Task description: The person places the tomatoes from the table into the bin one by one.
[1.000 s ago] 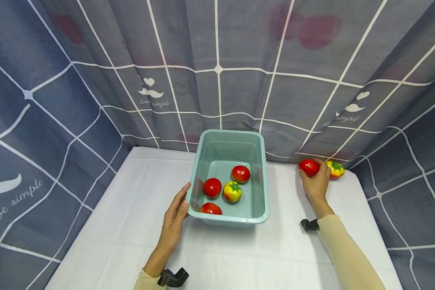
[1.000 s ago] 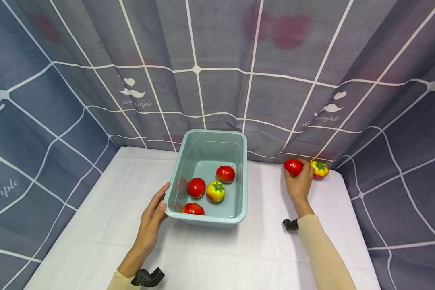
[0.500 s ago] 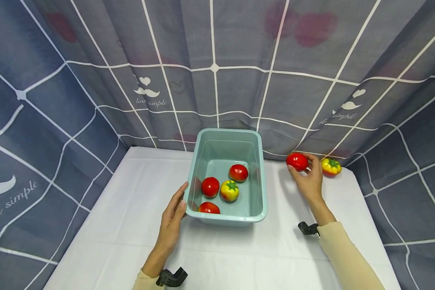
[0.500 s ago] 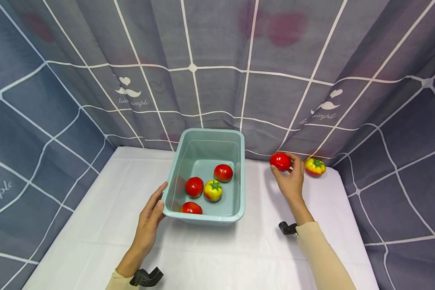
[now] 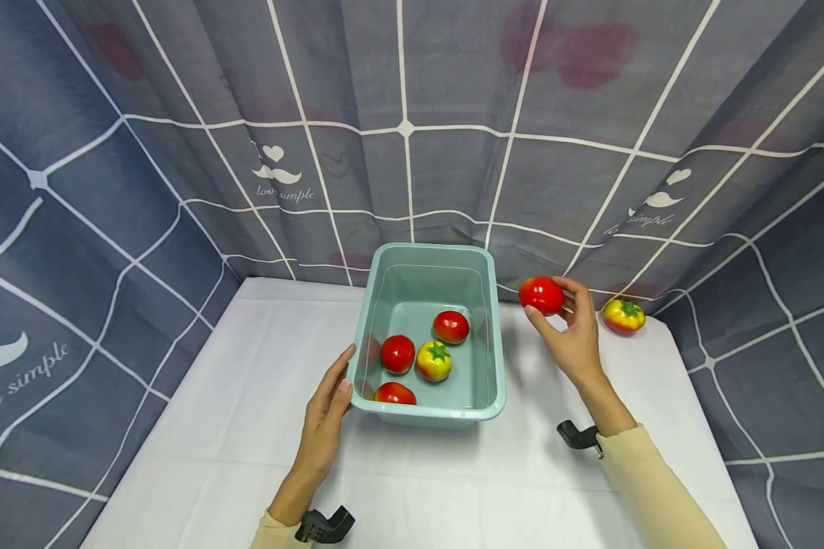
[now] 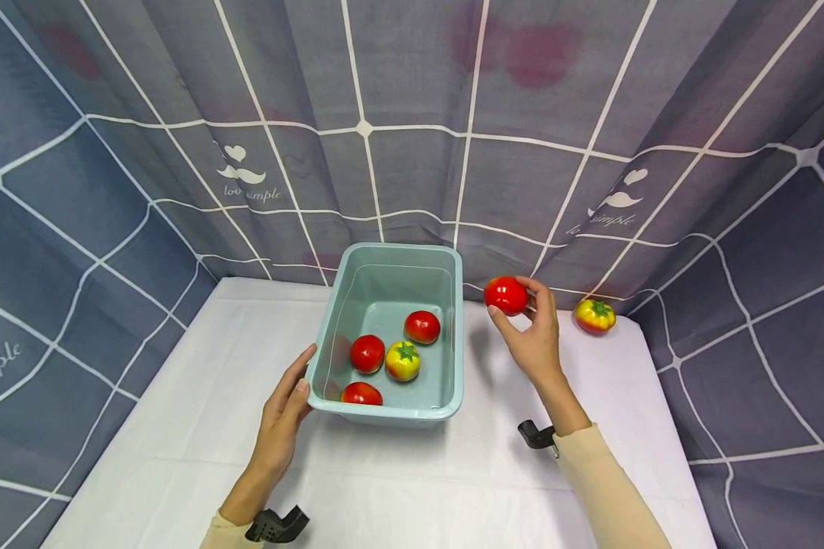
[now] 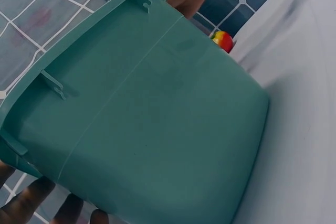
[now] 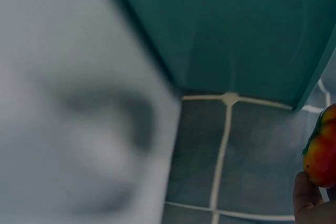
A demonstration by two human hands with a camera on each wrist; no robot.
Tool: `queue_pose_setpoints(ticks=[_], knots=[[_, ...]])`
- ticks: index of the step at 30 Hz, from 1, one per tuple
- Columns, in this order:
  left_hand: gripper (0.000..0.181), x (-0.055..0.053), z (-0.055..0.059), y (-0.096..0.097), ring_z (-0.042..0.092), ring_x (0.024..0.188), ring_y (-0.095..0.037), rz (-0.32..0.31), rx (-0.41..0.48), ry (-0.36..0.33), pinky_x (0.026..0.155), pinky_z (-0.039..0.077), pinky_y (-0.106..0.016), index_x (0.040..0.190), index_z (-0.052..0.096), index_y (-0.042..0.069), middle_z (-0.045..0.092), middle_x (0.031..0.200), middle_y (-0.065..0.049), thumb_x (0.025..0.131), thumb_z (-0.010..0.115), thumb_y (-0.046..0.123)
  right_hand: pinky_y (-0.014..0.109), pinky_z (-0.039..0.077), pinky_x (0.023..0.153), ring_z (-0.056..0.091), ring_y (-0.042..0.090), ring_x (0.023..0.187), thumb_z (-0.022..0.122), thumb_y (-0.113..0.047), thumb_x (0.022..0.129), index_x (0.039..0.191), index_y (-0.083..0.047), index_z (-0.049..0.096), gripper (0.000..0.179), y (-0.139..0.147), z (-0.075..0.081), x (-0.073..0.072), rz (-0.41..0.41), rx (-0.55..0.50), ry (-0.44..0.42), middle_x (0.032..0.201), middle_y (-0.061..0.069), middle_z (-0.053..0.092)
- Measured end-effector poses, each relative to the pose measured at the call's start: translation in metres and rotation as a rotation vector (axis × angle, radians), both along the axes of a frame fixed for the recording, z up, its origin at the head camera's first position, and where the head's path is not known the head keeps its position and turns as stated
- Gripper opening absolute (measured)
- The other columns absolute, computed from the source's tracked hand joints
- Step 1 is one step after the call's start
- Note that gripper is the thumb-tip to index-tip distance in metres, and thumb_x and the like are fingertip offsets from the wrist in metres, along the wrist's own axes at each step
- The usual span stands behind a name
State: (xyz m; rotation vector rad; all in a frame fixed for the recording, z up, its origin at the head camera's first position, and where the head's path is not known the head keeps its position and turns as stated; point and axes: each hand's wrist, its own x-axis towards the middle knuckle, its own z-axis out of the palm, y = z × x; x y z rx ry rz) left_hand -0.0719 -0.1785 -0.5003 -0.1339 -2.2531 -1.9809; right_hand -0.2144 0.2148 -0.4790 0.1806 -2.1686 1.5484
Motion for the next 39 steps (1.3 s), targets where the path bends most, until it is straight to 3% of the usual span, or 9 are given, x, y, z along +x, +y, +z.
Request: queue_pose_setpoints(ticks=[10, 16, 24, 30, 39], knots=[[0.051, 0.001, 0.000, -0.002, 0.049, 0.150, -0.003, -0.003, 0.011, 0.004, 0.106, 0.053, -0.017, 0.168, 0.039, 0.028, 0.039, 0.175, 0.000, 0.117, 0.042, 0.018, 0.010, 0.048, 0.108, 0.058, 0.013, 0.125, 0.086, 0.002, 0.086, 0.151, -0.010, 0.055, 0.073, -0.027, 0.034, 0.010, 0.109, 0.026, 0.092, 0.147, 0.011, 0.056], [0.052, 0.001, 0.000, -0.002, 0.049, 0.150, -0.003, -0.008, 0.016, 0.012, 0.107, 0.053, -0.017, 0.168, 0.039, 0.027, 0.039, 0.175, -0.001, 0.117, 0.042, 0.017, 0.012, 0.050, 0.108, 0.059, 0.011, 0.125, 0.087, 0.000, 0.087, 0.150, -0.013, 0.056, 0.071, -0.044, 0.046, 0.009, 0.199, 0.070, 0.129, 0.146, 0.008, 0.058], [0.052, 0.001, -0.002, -0.003, 0.050, 0.149, -0.003, -0.009, 0.023, 0.014, 0.105, 0.053, -0.018, 0.168, 0.039, 0.026, 0.039, 0.174, -0.002, 0.117, 0.042, 0.017, 0.017, 0.049, 0.107, 0.059, 0.014, 0.128, 0.089, -0.011, 0.088, 0.149, -0.020, 0.056, 0.070, -0.063, 0.051, 0.003, 0.315, 0.192, 0.103, 0.147, 0.002, 0.058], [0.051, 0.002, -0.002, -0.003, 0.049, 0.150, -0.001, -0.013, 0.031, 0.001, 0.107, 0.052, -0.017, 0.168, 0.038, 0.027, 0.039, 0.175, -0.002, 0.118, 0.042, 0.019, 0.031, 0.050, 0.105, 0.060, 0.022, 0.129, 0.091, -0.011, 0.085, 0.150, -0.016, 0.056, 0.073, -0.075, 0.051, 0.001, 0.354, 0.248, 0.085, 0.148, 0.006, 0.059], [0.051, 0.000, -0.002, -0.002, 0.049, 0.149, -0.003, -0.024, 0.028, 0.005, 0.107, 0.053, -0.019, 0.168, 0.038, 0.027, 0.039, 0.175, -0.003, 0.118, 0.042, 0.019, 0.044, 0.050, 0.105, 0.059, 0.015, 0.128, 0.088, -0.027, 0.092, 0.148, -0.031, 0.056, 0.065, -0.088, 0.051, -0.010, 0.423, 0.281, 0.053, 0.141, -0.003, 0.060]])
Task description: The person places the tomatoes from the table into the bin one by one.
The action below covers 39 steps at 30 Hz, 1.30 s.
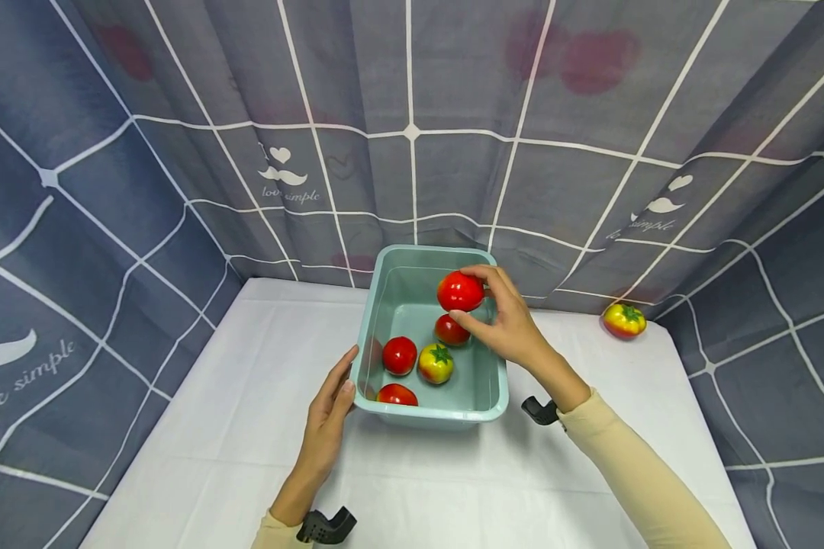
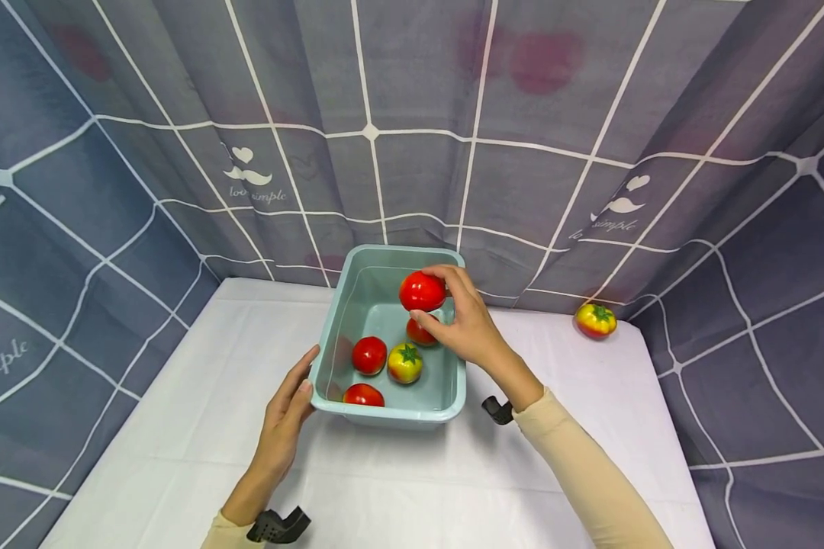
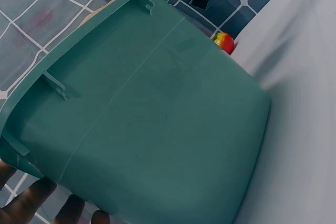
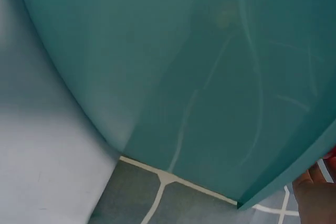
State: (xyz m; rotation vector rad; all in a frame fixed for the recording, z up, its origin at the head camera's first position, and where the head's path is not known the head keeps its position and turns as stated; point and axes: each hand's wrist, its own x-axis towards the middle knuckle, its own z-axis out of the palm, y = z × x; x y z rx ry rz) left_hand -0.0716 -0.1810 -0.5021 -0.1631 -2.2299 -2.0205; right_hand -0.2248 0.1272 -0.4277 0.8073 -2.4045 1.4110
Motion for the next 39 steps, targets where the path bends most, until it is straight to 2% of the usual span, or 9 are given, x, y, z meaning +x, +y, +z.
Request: queue_pose_setpoints(ticks=[10, 19, 23, 29, 34, 39], knots=[[0.051, 0.000, 0.000, 0.002, 0.051, 0.149, -0.005, 0.014, 0.010, -0.011, 0.107, 0.053, -0.019, 0.167, 0.040, 0.030, 0.042, 0.173, 0.003, 0.117, 0.043, 0.019, 0.043, 0.058, 0.104, 0.061, 0.015, 0.125, 0.085, -0.035, 0.094, 0.146, -0.027, 0.057, 0.060, -0.007, -0.002, -0.008, 0.073, 0.165, -0.024, 0.146, -0.005, 0.057], [0.051, -0.002, 0.000, -0.002, 0.049, 0.149, -0.003, -0.010, -0.004, 0.025, 0.108, 0.053, -0.019, 0.169, 0.038, 0.026, 0.038, 0.175, -0.005, 0.118, 0.041, 0.019, 0.052, 0.058, 0.106, 0.059, 0.020, 0.131, 0.083, -0.037, 0.095, 0.145, -0.028, 0.055, 0.059, -0.011, 0.003, -0.007, 0.108, 0.264, -0.042, 0.147, -0.003, 0.056], [0.051, -0.002, -0.002, -0.001, 0.049, 0.149, -0.003, -0.003, -0.003, 0.018, 0.107, 0.053, -0.019, 0.168, 0.039, 0.027, 0.039, 0.175, -0.003, 0.118, 0.042, 0.019, 0.055, 0.057, 0.107, 0.058, 0.021, 0.133, 0.083, -0.037, 0.095, 0.146, -0.027, 0.054, 0.059, -0.012, 0.002, -0.008, 0.114, 0.299, -0.054, 0.149, -0.003, 0.055], [0.051, -0.001, -0.001, 0.001, 0.050, 0.149, -0.004, 0.015, 0.006, -0.001, 0.107, 0.054, -0.020, 0.167, 0.041, 0.031, 0.041, 0.174, 0.002, 0.117, 0.044, 0.020, 0.050, 0.057, 0.107, 0.058, 0.021, 0.132, 0.083, -0.037, 0.096, 0.147, -0.025, 0.054, 0.060, -0.011, 0.002, -0.007, 0.110, 0.300, -0.041, 0.150, -0.002, 0.055], [0.051, -0.001, -0.001, 0.001, 0.050, 0.148, -0.003, 0.005, -0.006, 0.009, 0.106, 0.054, -0.020, 0.168, 0.039, 0.028, 0.040, 0.174, -0.002, 0.118, 0.042, 0.020, 0.046, 0.059, 0.105, 0.065, 0.023, 0.126, 0.082, -0.034, 0.097, 0.150, -0.022, 0.054, 0.061, -0.009, 0.003, -0.006, 0.108, 0.269, -0.048, 0.150, -0.001, 0.055], [0.051, 0.000, -0.001, 0.000, 0.051, 0.147, -0.002, 0.004, 0.000, 0.015, 0.106, 0.053, -0.018, 0.168, 0.039, 0.025, 0.040, 0.174, -0.006, 0.118, 0.041, 0.019, 0.043, 0.062, 0.100, 0.071, 0.023, 0.120, 0.081, -0.033, 0.098, 0.150, -0.025, 0.054, 0.058, -0.005, 0.003, -0.004, 0.106, 0.249, -0.048, 0.148, 0.000, 0.057]])
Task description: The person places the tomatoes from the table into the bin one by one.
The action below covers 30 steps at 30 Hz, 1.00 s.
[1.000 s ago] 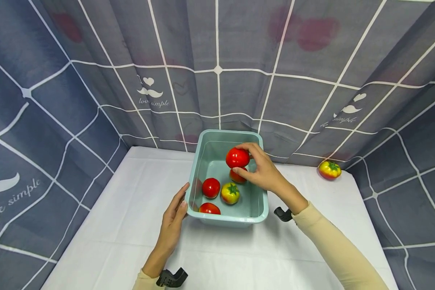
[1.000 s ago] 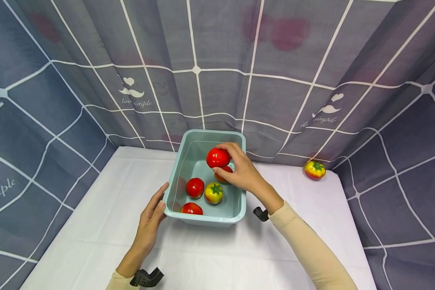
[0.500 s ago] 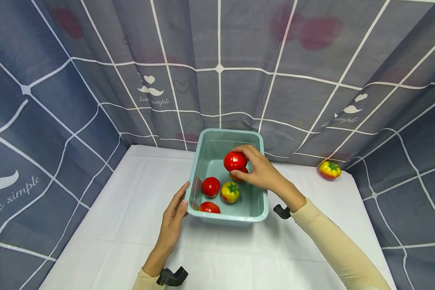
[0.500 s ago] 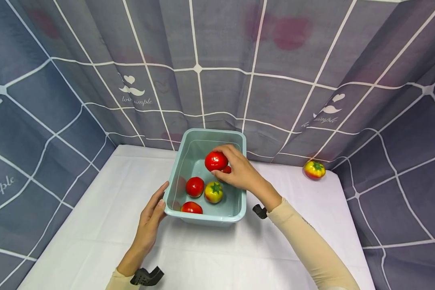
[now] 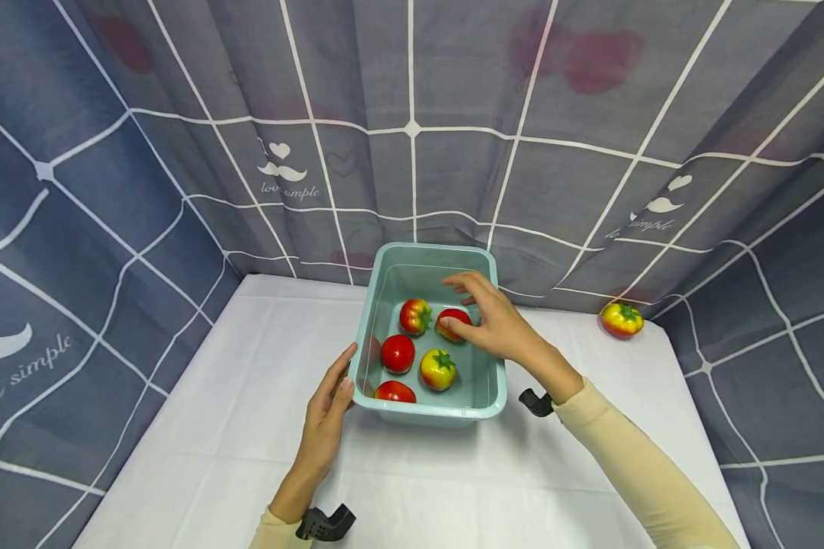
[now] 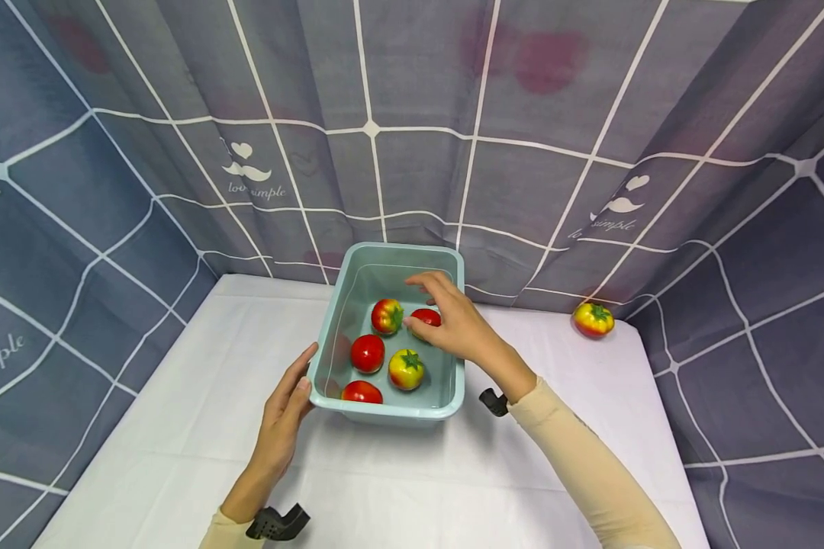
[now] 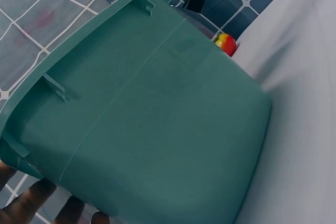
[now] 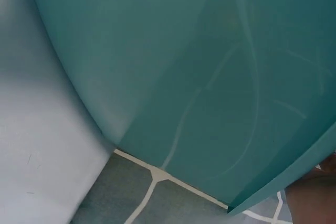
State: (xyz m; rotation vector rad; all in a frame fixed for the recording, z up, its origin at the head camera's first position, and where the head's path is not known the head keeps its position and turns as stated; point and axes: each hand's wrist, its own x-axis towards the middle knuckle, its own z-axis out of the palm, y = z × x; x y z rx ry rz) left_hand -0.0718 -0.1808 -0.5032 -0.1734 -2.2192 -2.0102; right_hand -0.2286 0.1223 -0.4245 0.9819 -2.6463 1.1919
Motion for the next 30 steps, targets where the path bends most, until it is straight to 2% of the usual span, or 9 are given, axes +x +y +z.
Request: queue_pose_setpoints(ticks=[4, 8, 11, 14, 16, 18, 23, 29, 30], knots=[[0.051, 0.001, 0.000, 0.001, 0.051, 0.147, -0.002, -0.002, 0.004, -0.006, 0.106, 0.053, -0.018, 0.168, 0.039, 0.025, 0.041, 0.174, -0.006, 0.118, 0.041, 0.019, 0.042, 0.064, 0.094, 0.071, 0.023, 0.120, 0.081, -0.030, 0.098, 0.149, -0.028, 0.057, 0.056, 0.006, 0.002, 0.004, -0.019, -0.039, 0.010, 0.146, -0.002, 0.060], [0.051, 0.000, 0.000, 0.002, 0.050, 0.148, -0.003, 0.003, -0.001, -0.005, 0.106, 0.053, -0.018, 0.168, 0.039, 0.026, 0.040, 0.174, -0.005, 0.118, 0.041, 0.019, 0.043, 0.062, 0.099, 0.068, 0.021, 0.124, 0.083, -0.023, 0.097, 0.147, -0.024, 0.061, 0.055, 0.016, 0.003, 0.008, -0.049, -0.108, 0.058, 0.143, -0.001, 0.064], [0.051, -0.001, -0.001, 0.002, 0.049, 0.149, -0.002, 0.009, -0.014, -0.006, 0.106, 0.053, -0.018, 0.168, 0.039, 0.027, 0.040, 0.174, -0.002, 0.118, 0.041, 0.020, 0.040, 0.060, 0.105, 0.069, 0.024, 0.124, 0.084, -0.016, 0.095, 0.143, -0.018, 0.064, 0.052, 0.027, 0.001, 0.010, -0.078, -0.162, 0.109, 0.139, 0.002, 0.067], [0.051, -0.001, -0.001, 0.002, 0.049, 0.149, -0.002, 0.019, -0.021, -0.009, 0.106, 0.053, -0.018, 0.168, 0.039, 0.029, 0.040, 0.174, 0.000, 0.118, 0.042, 0.020, 0.029, 0.058, 0.106, 0.069, 0.029, 0.122, 0.084, -0.009, 0.093, 0.140, -0.012, 0.066, 0.050, 0.040, -0.003, 0.010, -0.109, -0.218, 0.143, 0.137, 0.006, 0.068], [0.051, -0.001, -0.001, 0.002, 0.049, 0.149, -0.002, 0.025, -0.021, -0.014, 0.106, 0.053, -0.018, 0.167, 0.040, 0.029, 0.040, 0.174, 0.001, 0.118, 0.043, 0.020, 0.021, 0.055, 0.106, 0.069, 0.025, 0.121, 0.084, -0.007, 0.093, 0.138, -0.010, 0.067, 0.049, 0.049, -0.006, 0.009, -0.140, -0.241, 0.161, 0.136, 0.007, 0.069], [0.050, 0.000, -0.001, 0.002, 0.050, 0.148, -0.002, 0.031, -0.017, -0.018, 0.105, 0.053, -0.018, 0.167, 0.041, 0.029, 0.041, 0.173, 0.001, 0.118, 0.043, 0.020, 0.015, 0.053, 0.105, 0.068, 0.015, 0.120, 0.085, -0.006, 0.092, 0.137, -0.009, 0.067, 0.049, 0.059, -0.010, 0.008, -0.176, -0.258, 0.170, 0.137, 0.009, 0.069], [0.051, 0.001, 0.000, 0.001, 0.052, 0.147, -0.003, 0.033, -0.016, -0.017, 0.104, 0.054, -0.017, 0.167, 0.040, 0.029, 0.041, 0.173, 0.000, 0.118, 0.043, 0.020, 0.009, 0.048, 0.103, 0.059, -0.010, 0.115, 0.085, -0.001, 0.090, 0.137, -0.008, 0.068, 0.051, 0.083, -0.024, 0.006, -0.294, -0.260, 0.214, 0.134, 0.012, 0.071], [0.051, 0.000, 0.000, 0.001, 0.053, 0.146, -0.004, 0.023, -0.006, -0.005, 0.103, 0.055, -0.018, 0.168, 0.040, 0.027, 0.042, 0.173, -0.003, 0.117, 0.043, 0.018, 0.003, 0.044, 0.101, 0.056, -0.012, 0.115, 0.080, 0.012, 0.088, 0.132, 0.010, 0.065, 0.046, 0.105, -0.031, 0.013, -0.389, -0.346, 0.238, 0.127, 0.030, 0.067], [0.051, 0.000, 0.000, 0.001, 0.053, 0.146, -0.004, 0.021, -0.003, -0.003, 0.103, 0.055, -0.018, 0.168, 0.040, 0.026, 0.042, 0.173, -0.003, 0.117, 0.043, 0.018, 0.004, 0.045, 0.101, 0.057, -0.011, 0.114, 0.079, 0.014, 0.088, 0.131, 0.012, 0.064, 0.046, 0.107, -0.031, 0.015, -0.404, -0.372, 0.234, 0.124, 0.027, 0.068]])
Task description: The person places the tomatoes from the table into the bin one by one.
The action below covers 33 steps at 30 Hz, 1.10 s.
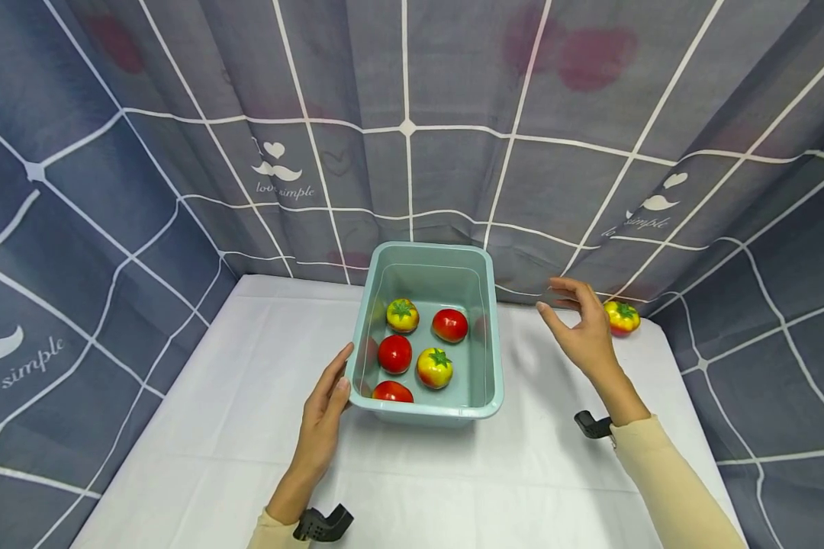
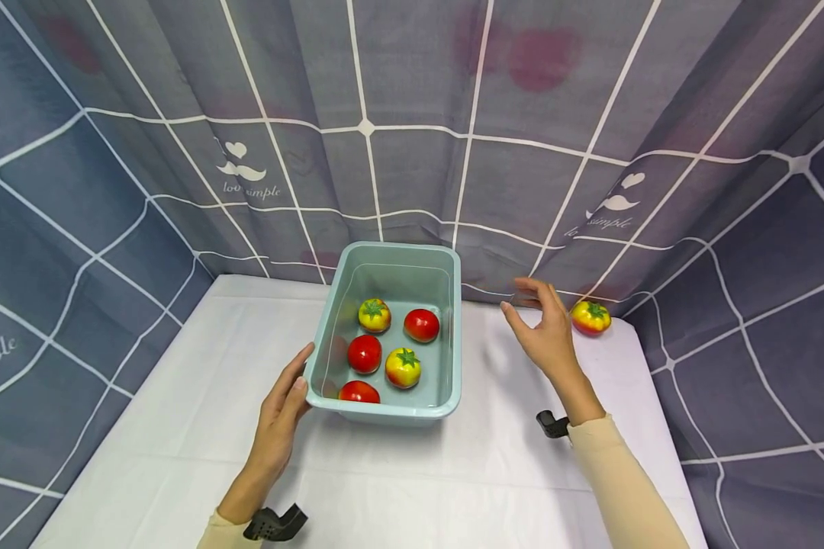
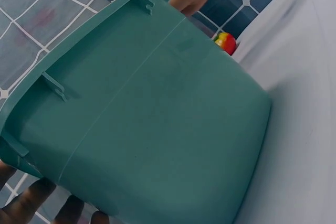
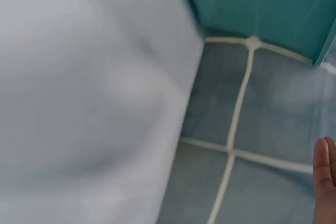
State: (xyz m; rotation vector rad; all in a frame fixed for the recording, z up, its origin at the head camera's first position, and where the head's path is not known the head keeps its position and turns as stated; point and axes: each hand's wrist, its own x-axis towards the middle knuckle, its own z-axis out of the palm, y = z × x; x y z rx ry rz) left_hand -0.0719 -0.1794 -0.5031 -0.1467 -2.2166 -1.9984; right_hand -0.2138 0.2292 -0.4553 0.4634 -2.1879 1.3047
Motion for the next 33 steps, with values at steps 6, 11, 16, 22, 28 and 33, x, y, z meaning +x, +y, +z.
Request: queue_pose_setpoints(ticks=[6, 11, 16, 22, 28, 33], knots=[[0.051, 0.000, -0.001, 0.000, 0.052, 0.146, -0.003, -0.001, -0.003, 0.000, 0.103, 0.055, -0.018, 0.168, 0.040, 0.027, 0.041, 0.174, -0.002, 0.117, 0.043, 0.018, 0.009, 0.050, 0.097, 0.060, -0.011, 0.112, 0.078, 0.013, 0.089, 0.134, 0.012, 0.063, 0.048, 0.025, -0.017, -0.002, -0.109, -0.095, -0.041, 0.126, 0.021, 0.067], [0.051, 0.000, -0.002, -0.001, 0.051, 0.147, -0.004, -0.007, -0.008, 0.003, 0.104, 0.054, -0.018, 0.168, 0.039, 0.026, 0.040, 0.174, -0.004, 0.118, 0.041, 0.018, 0.011, 0.051, 0.095, 0.063, -0.007, 0.110, 0.084, 0.000, 0.090, 0.137, 0.000, 0.066, 0.051, 0.055, -0.042, -0.012, -0.251, -0.140, -0.115, 0.132, 0.021, 0.067], [0.051, 0.000, -0.001, 0.000, 0.051, 0.148, -0.002, -0.002, -0.011, -0.004, 0.104, 0.054, -0.019, 0.168, 0.040, 0.028, 0.040, 0.174, 0.000, 0.117, 0.043, 0.019, 0.011, 0.050, 0.104, 0.061, -0.003, 0.113, 0.086, -0.011, 0.091, 0.137, -0.002, 0.066, 0.051, 0.073, -0.054, -0.014, -0.387, -0.163, -0.169, 0.131, 0.013, 0.066], [0.051, 0.000, 0.000, 0.000, 0.051, 0.148, -0.003, -0.003, -0.003, -0.001, 0.105, 0.054, -0.018, 0.168, 0.040, 0.027, 0.040, 0.174, -0.001, 0.117, 0.043, 0.018, 0.025, 0.047, 0.116, 0.064, 0.024, 0.129, 0.086, -0.023, 0.092, 0.142, -0.005, 0.060, 0.059, 0.086, -0.065, -0.016, -0.542, -0.182, -0.268, 0.136, 0.010, 0.062], [0.051, -0.002, 0.001, 0.001, 0.050, 0.149, -0.006, -0.015, -0.017, 0.009, 0.106, 0.054, -0.019, 0.168, 0.039, 0.026, 0.039, 0.175, -0.004, 0.118, 0.041, 0.018, 0.038, 0.035, 0.123, 0.051, 0.038, 0.143, 0.085, -0.023, 0.090, 0.146, -0.003, 0.055, 0.067, 0.097, -0.073, -0.020, -0.629, -0.212, -0.289, 0.147, 0.020, 0.055], [0.050, 0.000, 0.002, 0.002, 0.049, 0.150, -0.008, 0.011, -0.029, -0.015, 0.106, 0.053, -0.019, 0.167, 0.041, 0.029, 0.040, 0.174, 0.001, 0.118, 0.042, 0.021, 0.045, 0.027, 0.130, 0.042, 0.038, 0.151, 0.082, -0.030, 0.092, 0.153, -0.010, 0.046, 0.074, 0.103, -0.077, -0.026, -0.683, -0.223, -0.392, 0.157, 0.019, 0.045]])
